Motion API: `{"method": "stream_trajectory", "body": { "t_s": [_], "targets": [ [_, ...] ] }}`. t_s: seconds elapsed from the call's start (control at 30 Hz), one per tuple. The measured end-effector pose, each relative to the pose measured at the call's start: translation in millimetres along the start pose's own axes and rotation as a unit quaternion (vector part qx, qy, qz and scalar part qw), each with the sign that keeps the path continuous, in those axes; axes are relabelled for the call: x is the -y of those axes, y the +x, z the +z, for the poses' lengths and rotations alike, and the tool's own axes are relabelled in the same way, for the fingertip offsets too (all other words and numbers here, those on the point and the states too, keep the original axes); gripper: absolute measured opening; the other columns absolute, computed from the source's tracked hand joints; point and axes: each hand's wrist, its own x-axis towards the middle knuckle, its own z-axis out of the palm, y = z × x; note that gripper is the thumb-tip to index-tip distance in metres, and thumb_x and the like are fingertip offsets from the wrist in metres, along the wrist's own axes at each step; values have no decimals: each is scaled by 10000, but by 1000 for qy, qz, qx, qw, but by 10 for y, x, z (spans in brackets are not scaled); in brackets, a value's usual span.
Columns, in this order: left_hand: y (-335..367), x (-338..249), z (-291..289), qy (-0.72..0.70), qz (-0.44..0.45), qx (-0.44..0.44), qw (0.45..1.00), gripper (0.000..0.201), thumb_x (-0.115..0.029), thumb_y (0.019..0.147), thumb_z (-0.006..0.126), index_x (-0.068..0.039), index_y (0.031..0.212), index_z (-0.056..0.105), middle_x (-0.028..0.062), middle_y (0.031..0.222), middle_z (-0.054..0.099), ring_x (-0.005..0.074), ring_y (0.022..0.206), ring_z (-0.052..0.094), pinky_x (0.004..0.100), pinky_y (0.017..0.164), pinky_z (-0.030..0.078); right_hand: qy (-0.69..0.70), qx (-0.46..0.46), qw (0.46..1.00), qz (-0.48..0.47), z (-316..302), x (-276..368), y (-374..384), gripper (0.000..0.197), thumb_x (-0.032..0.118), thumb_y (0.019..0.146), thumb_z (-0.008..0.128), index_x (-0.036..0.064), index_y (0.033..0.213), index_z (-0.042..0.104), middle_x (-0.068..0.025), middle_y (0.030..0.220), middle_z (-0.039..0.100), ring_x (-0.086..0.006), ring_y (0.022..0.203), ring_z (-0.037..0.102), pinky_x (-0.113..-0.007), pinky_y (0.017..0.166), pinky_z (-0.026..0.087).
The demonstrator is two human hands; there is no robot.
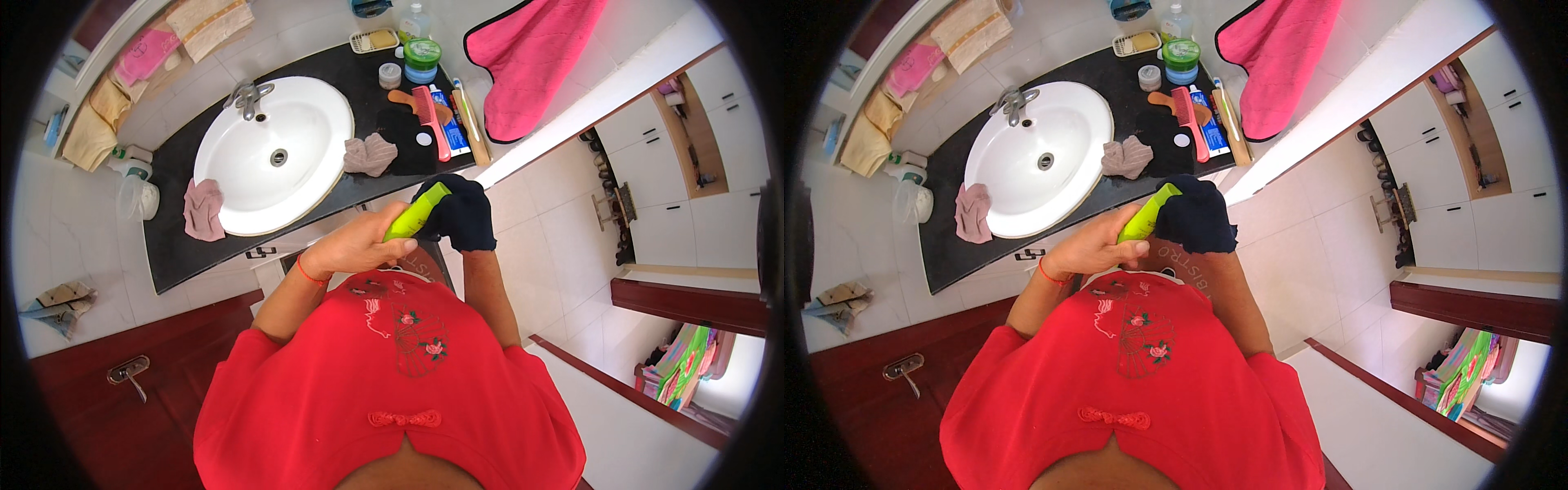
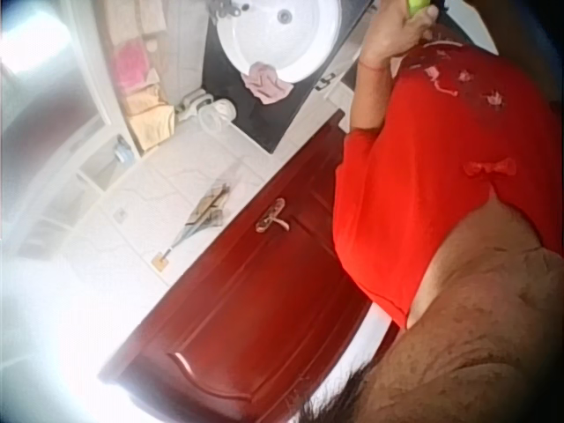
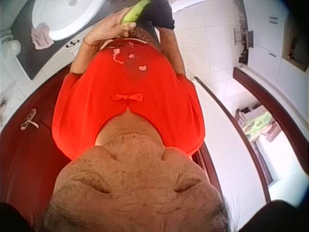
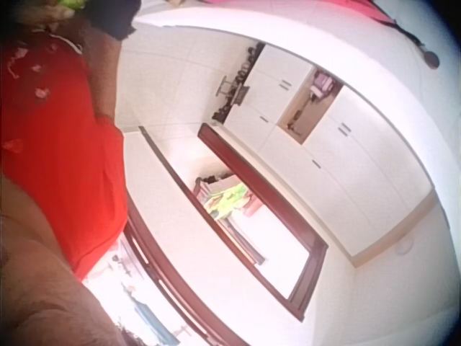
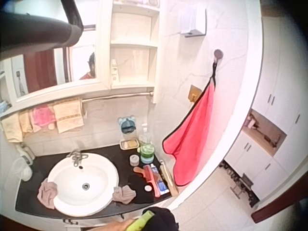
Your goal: The person wipes down several toiletry bottles and a comb with a cloth, then places them back onto a bathroom shelf.
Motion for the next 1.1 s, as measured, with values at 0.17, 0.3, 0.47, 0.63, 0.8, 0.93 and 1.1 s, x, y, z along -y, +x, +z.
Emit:
{"method": "stream_trajectory", "body": {
  "t_s": [0.17, 0.3, 0.47, 0.63, 0.8, 0.93, 1.1],
  "targets": [
    [3, 43, 71, -148, -10, 34, 988, 310, -314, 944, 454, -42, 1091, 434, 65, 759, 566, 108, 575, 570, 251, 545, 466, 199, -105, 972, -72, 143, -228, -57, 492, 383, 978, 355, -53, 976, 584, -134, 891, 632, -188, 791, 603, -302, 731, 472],
    [15, 99, 104, -359, -40, 45, 931, 443, -401, 972, 308, -26, 1181, 419, 100, 762, 568, 164, 587, 592, 269, 537, 481, 249, -111, 958, -89, 162, -63, -15, 427, 302, 976, 383, -79, 1013, 571, -148, 930, 631, -189, 807, 605, -289, 733, 473],
    [17, 145, 109, -470, -45, 33, 881, 506, -434, 979, 226, -29, 1202, 432, 138, 772, 584, 208, 598, 613, 287, 541, 496, 163, -79, 982, -58, 151, 10, -27, 300, 83, 866, 452, -96, 1081, 559, -152, 1031, 628, -191, 881, 606, -273, 767, 467],
    [60, 162, 129, -422, -30, -64, 904, 437, -386, 981, 272, -37, 1178, 445, 131, 866, 599, 233, 708, 631, 329, 626, 509, 139, -56, 985, -90, 314, 235, -34, 388, 62, 674, 620, -14, 1053, 576, -129, 964, 627, -206, 828, 607, -298, 727, 474],
    [137, 360, 255, 235, 220, -301, 898, 223, -211, 941, 308, -9, 977, 397, 266, 745, 491, 491, 747, 479, 505, 612, 391, 78, -77, 992, -69, 561, 167, 23, 182, 109, 756, 584, 21, 913, 564, -107, 835, 596, -229, 756, 579, -316, 666, 451],
    [112, 314, 310, 143, 110, -237, 955, 307, -324, 969, 297, -39, 899, 385, 266, 739, 477, 477, 734, 490, 496, 598, 371, 119, -121, 982, -79, 479, 195, 239, 70, 91, 787, 485, 30, 761, 507, -148, 723, 506, -293, 661, 520, -347, 566, 397],
    [54, 15, 34, 221, 156, -319, 908, 323, -253, 918, 470, -9, 708, 493, 158, 590, 477, 317, 517, 469, 387, 504, 382, 144, -10, 987, -74, 369, -54, 373, 149, 54, 828, 465, 35, 885, 601, -58, 833, 607, -203, 773, 597, -331, 668, 468]
  ]
}}
